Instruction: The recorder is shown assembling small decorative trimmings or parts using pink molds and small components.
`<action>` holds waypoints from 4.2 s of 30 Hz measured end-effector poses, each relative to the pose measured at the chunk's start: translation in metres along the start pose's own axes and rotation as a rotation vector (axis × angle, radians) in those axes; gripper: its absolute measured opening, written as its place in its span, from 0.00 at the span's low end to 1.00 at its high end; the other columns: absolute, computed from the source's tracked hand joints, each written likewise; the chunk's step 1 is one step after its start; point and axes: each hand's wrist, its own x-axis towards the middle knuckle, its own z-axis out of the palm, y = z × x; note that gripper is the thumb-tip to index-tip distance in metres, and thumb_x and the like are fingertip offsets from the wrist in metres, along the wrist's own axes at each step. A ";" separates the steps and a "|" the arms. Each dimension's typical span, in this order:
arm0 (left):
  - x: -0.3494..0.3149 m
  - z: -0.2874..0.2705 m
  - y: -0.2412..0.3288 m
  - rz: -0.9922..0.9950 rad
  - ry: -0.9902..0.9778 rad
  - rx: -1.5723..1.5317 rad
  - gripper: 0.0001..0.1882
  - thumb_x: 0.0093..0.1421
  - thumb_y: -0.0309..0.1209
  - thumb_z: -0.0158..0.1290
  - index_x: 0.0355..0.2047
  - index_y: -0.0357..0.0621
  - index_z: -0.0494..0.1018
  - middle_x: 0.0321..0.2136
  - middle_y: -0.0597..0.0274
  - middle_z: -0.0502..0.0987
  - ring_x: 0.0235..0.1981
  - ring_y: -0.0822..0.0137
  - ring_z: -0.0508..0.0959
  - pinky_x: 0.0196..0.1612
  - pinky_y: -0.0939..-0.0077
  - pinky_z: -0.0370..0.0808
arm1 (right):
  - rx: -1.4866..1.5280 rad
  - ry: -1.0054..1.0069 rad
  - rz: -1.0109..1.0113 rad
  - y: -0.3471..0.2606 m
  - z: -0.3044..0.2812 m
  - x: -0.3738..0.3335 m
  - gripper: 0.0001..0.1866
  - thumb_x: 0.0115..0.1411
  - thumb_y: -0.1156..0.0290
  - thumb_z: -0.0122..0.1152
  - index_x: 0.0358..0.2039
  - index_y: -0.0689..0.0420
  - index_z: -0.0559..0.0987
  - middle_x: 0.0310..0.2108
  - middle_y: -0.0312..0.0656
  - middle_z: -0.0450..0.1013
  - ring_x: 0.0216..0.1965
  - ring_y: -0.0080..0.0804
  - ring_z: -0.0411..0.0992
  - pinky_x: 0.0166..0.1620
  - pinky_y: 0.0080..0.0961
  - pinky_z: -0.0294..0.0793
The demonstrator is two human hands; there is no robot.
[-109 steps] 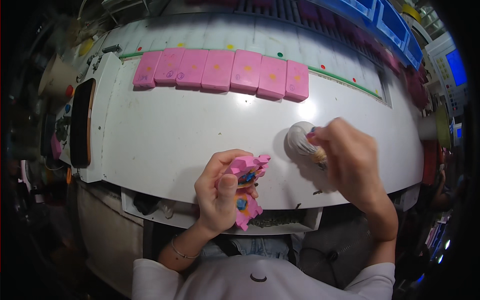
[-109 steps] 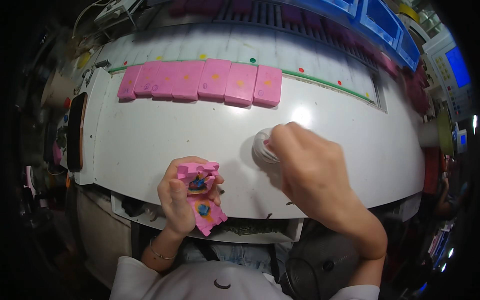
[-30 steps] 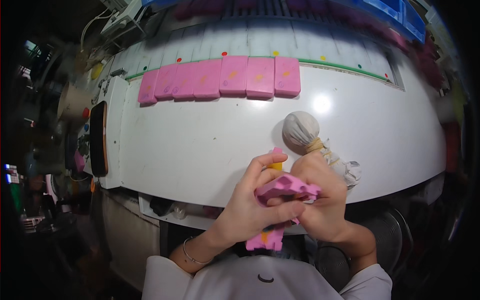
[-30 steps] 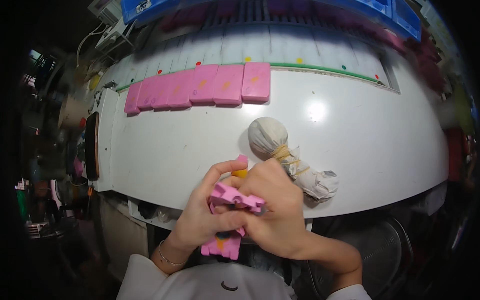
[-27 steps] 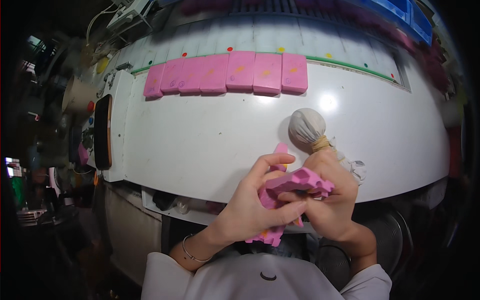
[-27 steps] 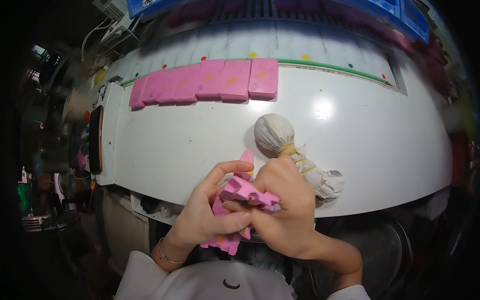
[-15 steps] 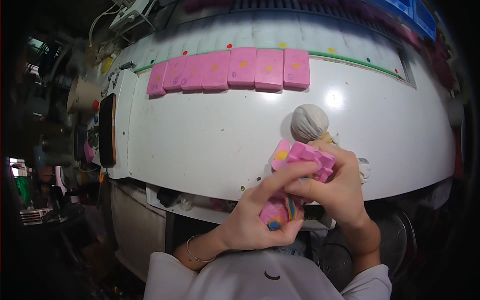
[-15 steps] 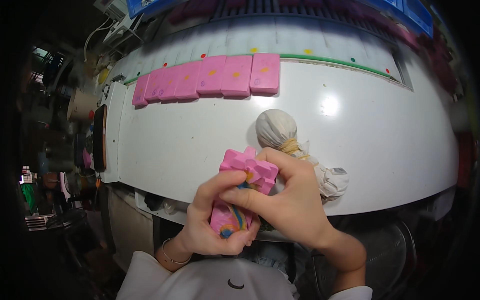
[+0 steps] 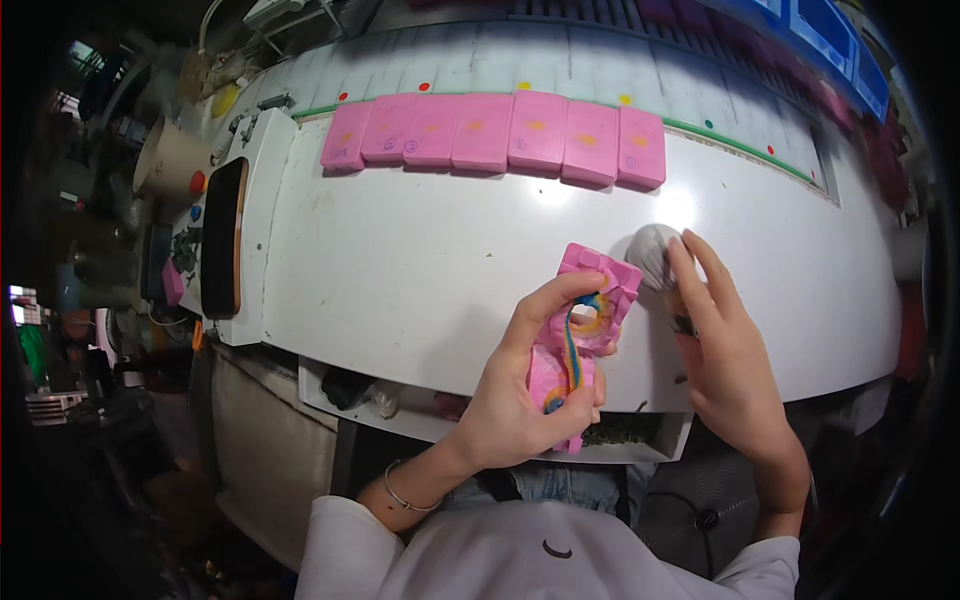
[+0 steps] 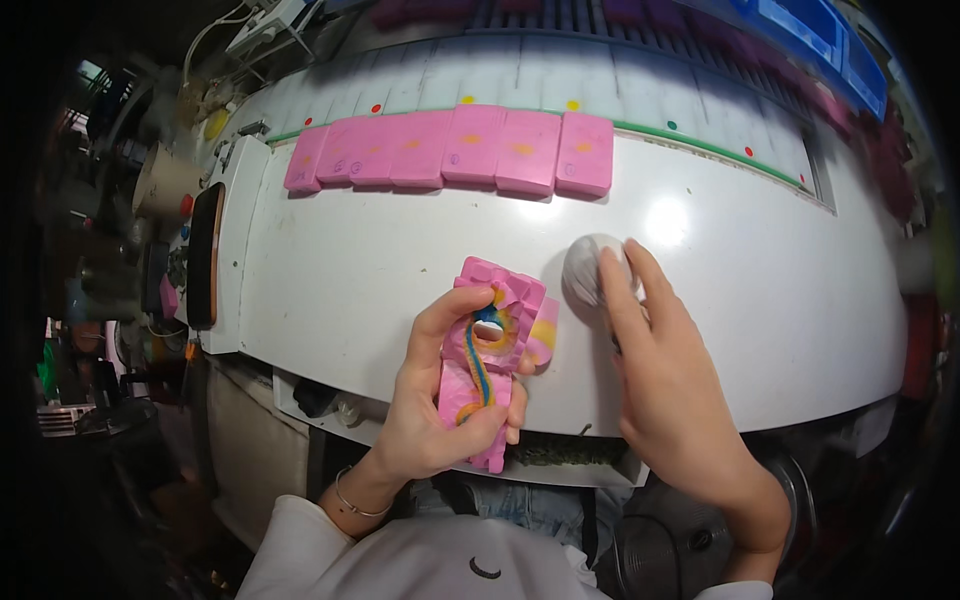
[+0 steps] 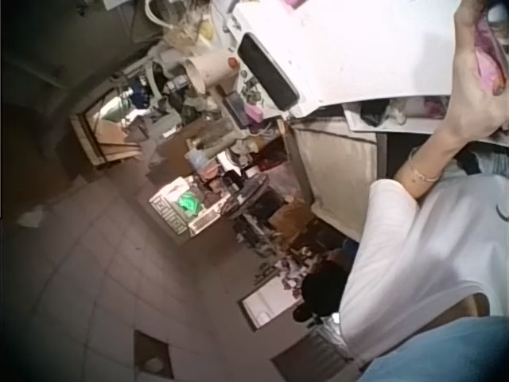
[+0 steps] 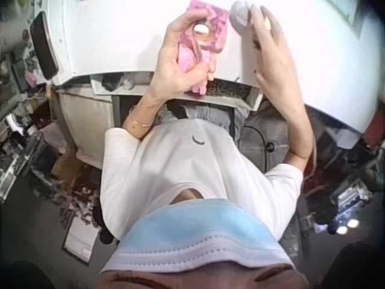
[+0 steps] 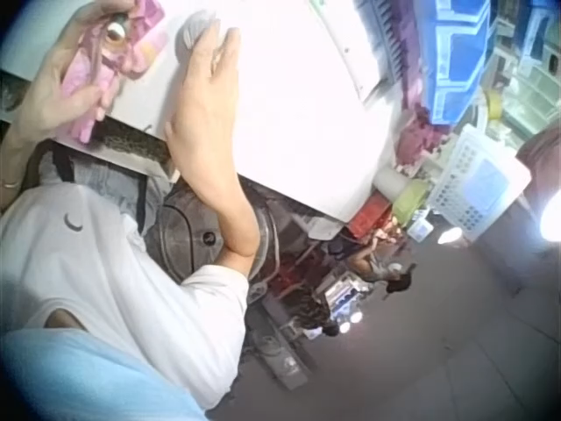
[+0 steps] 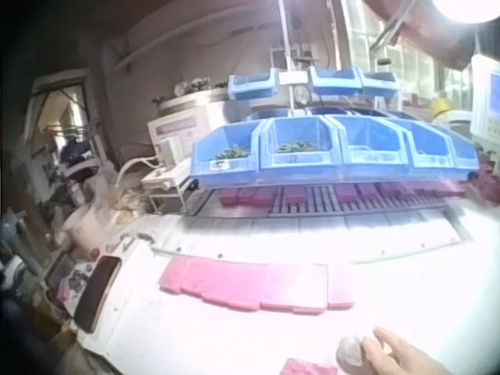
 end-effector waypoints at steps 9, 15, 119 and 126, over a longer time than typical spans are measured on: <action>0.002 -0.015 0.004 0.144 0.083 0.404 0.37 0.48 0.14 0.50 0.57 0.44 0.51 0.48 0.56 0.62 0.39 0.70 0.71 0.41 0.78 0.71 | -0.157 0.353 -0.272 -0.042 -0.001 -0.015 0.30 0.40 0.91 0.52 0.49 0.70 0.67 0.51 0.70 0.58 0.37 0.43 0.68 0.35 0.25 0.69; 0.006 -0.014 0.013 0.278 0.084 0.578 0.38 0.45 0.16 0.55 0.57 0.44 0.54 0.53 0.59 0.61 0.50 0.67 0.67 0.51 0.76 0.65 | -0.355 0.500 -0.501 -0.039 0.013 -0.012 0.23 0.43 0.79 0.58 0.44 0.63 0.73 0.46 0.62 0.67 0.34 0.37 0.69 0.31 0.22 0.63; 0.022 -0.003 -0.005 0.179 0.207 0.148 0.29 0.62 0.57 0.22 0.56 0.55 0.45 0.38 0.43 0.67 0.21 0.58 0.75 0.22 0.73 0.74 | -0.269 0.334 0.030 0.007 0.010 -0.024 0.38 0.34 0.89 0.50 0.53 0.56 0.68 0.54 0.52 0.60 0.36 0.41 0.64 0.41 0.31 0.61; 0.020 -0.001 0.000 0.055 0.216 -0.007 0.20 0.66 0.43 0.22 0.56 0.53 0.46 0.37 0.39 0.69 0.20 0.55 0.75 0.22 0.72 0.75 | -0.417 0.467 -0.265 0.007 0.030 -0.011 0.24 0.38 0.79 0.56 0.42 0.59 0.76 0.49 0.44 0.67 0.44 0.39 0.65 0.45 0.30 0.63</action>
